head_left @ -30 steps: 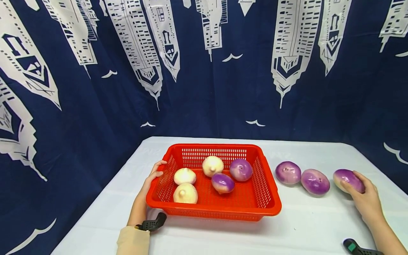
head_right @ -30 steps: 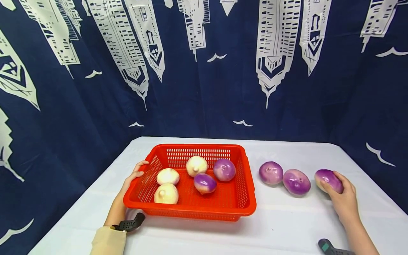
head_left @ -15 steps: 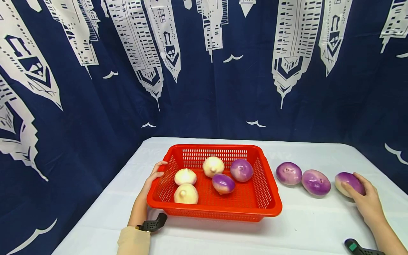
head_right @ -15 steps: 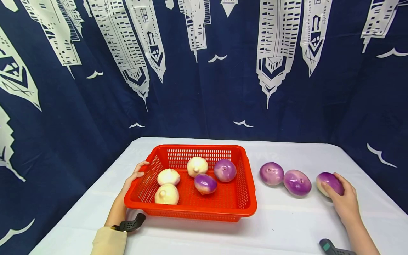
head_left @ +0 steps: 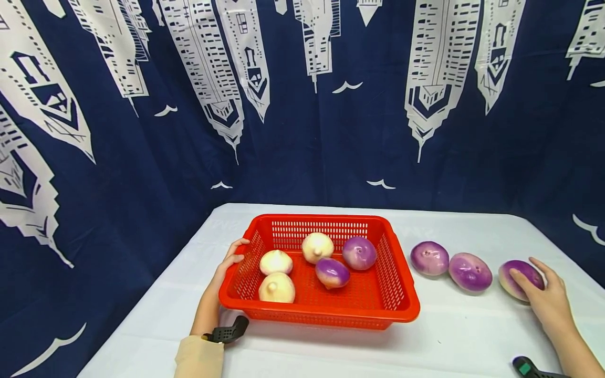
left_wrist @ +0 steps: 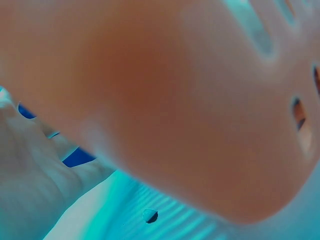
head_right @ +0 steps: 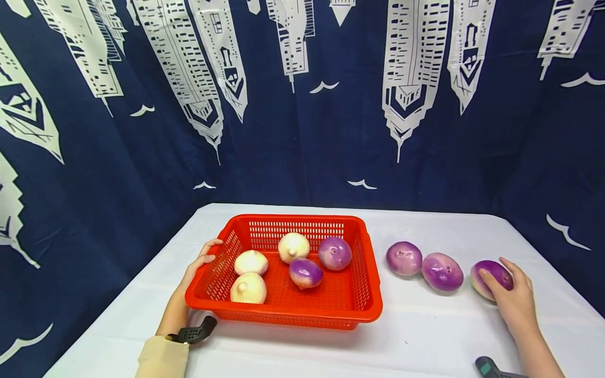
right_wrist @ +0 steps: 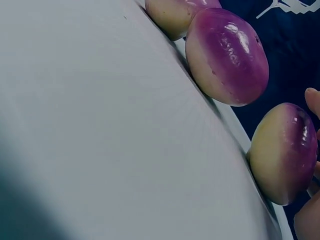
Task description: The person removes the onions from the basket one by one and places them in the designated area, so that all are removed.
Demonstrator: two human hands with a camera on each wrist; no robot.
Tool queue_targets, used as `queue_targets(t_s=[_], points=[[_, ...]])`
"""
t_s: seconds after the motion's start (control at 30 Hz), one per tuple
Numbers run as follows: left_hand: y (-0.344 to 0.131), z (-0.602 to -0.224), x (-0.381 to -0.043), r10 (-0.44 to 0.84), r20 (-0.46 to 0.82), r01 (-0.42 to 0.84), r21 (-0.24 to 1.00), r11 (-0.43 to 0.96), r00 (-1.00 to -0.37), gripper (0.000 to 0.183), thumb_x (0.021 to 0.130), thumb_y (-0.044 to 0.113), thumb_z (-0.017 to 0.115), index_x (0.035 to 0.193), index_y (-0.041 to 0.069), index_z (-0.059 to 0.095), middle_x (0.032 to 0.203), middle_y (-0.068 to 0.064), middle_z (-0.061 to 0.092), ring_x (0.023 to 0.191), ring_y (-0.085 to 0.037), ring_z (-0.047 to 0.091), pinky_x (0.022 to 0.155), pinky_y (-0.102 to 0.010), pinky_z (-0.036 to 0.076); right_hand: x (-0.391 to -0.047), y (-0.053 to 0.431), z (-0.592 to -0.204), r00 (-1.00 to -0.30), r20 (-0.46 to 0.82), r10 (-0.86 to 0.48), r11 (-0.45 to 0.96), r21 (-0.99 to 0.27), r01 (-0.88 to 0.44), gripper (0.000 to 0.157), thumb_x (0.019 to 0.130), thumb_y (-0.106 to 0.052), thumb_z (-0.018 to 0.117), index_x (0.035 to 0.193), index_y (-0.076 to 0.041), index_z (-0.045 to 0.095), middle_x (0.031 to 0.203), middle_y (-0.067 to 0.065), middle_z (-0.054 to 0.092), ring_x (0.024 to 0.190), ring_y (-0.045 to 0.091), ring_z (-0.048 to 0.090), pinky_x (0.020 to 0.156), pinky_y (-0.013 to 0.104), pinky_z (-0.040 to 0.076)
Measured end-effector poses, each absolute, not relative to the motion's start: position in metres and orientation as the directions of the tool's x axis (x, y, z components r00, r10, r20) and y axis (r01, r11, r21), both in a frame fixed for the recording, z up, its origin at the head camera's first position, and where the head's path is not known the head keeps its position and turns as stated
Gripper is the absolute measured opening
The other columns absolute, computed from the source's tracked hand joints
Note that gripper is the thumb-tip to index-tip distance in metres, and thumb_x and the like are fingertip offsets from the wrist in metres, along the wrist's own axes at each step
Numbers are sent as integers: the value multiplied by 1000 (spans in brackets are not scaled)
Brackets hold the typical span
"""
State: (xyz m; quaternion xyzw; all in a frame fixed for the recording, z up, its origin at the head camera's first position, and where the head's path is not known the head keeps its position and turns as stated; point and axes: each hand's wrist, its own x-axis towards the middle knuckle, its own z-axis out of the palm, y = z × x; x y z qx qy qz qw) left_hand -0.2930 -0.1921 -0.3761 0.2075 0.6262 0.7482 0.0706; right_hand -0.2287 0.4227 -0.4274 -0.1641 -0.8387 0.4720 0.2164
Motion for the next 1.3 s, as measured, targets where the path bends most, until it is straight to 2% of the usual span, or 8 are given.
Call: queue_targets(t_s=[0.2, 0.5, 0.87, 1.03, 1.07, 1.1, 1.17, 1.3], points=[[-194, -379, -295, 408, 261, 172, 955, -241, -875, 40, 89, 2, 17, 119, 25, 32, 123, -2, 34, 102, -14, 45, 84, -25, 44, -226, 421, -421, -852, 206, 480, 468, -882, 50, 65, 90, -38, 47, 145, -33, 11, 148, 27, -6, 137, 39, -11, 106, 61, -2], [-192, -379, -296, 379, 267, 182, 952, -244, -886, 42, 87, 0, 17, 117, 24, 35, 122, -2, 35, 104, -13, 45, 85, -25, 43, -222, 410, -412, -850, 233, 473, 454, -891, 9, 62, 90, -37, 48, 143, -36, 16, 151, 19, -5, 139, 31, -11, 109, 56, -4], [-192, -378, -294, 384, 239, 161, 961, -224, -892, 40, 88, 2, 17, 118, 24, 32, 123, -4, 33, 104, -15, 44, 85, -27, 44, -224, 390, -396, -867, 262, 423, 504, -863, -15, 60, 91, -37, 46, 144, -35, 17, 152, 15, 0, 139, 37, -2, 107, 59, 4], [-192, -378, -293, 394, 243, 159, 959, -233, -887, 40, 88, 1, 16, 119, 23, 31, 124, -5, 33, 104, -15, 44, 85, -27, 44, -224, 379, -391, -886, 274, 375, 530, -847, -37, 62, 91, -37, 46, 145, -32, 15, 151, 20, -1, 137, 43, -4, 102, 67, 5], [-191, -377, -293, 386, 235, 154, 961, -229, -892, 40, 88, 1, 16, 119, 23, 31, 124, -5, 32, 105, -16, 44, 85, -27, 44, -230, 384, -398, -886, 279, 371, 544, -838, -36, 62, 91, -39, 46, 144, -34, 15, 152, 18, -2, 137, 43, -4, 100, 68, 5], [-191, -377, -292, 377, 227, 149, 963, -225, -898, 40, 87, 1, 16, 118, 23, 31, 124, -5, 32, 105, -16, 43, 86, -28, 43, -231, 383, -397, -892, 278, 357, 549, -835, -41, 64, 90, -38, 47, 145, -30, 15, 150, 22, -2, 135, 46, -5, 98, 70, 5], [-191, -377, -292, 368, 223, 148, 964, -221, -903, 41, 87, 1, 17, 118, 22, 31, 123, -5, 33, 106, -17, 43, 86, -28, 43, -233, 381, -398, -893, 282, 352, 573, -819, -33, 64, 90, -40, 47, 145, -32, 15, 151, 19, -1, 135, 46, -4, 96, 72, 7], [-193, -381, -297, 390, 291, 195, 944, -268, -874, 41, 88, 1, 17, 117, 23, 35, 121, 0, 37, 104, -12, 45, 85, -24, 43, -226, 362, -386, -896, 323, 304, 588, -804, -90, 62, 91, -36, 47, 145, -28, 17, 151, 19, 3, 136, 46, -1, 96, 72, 7]])
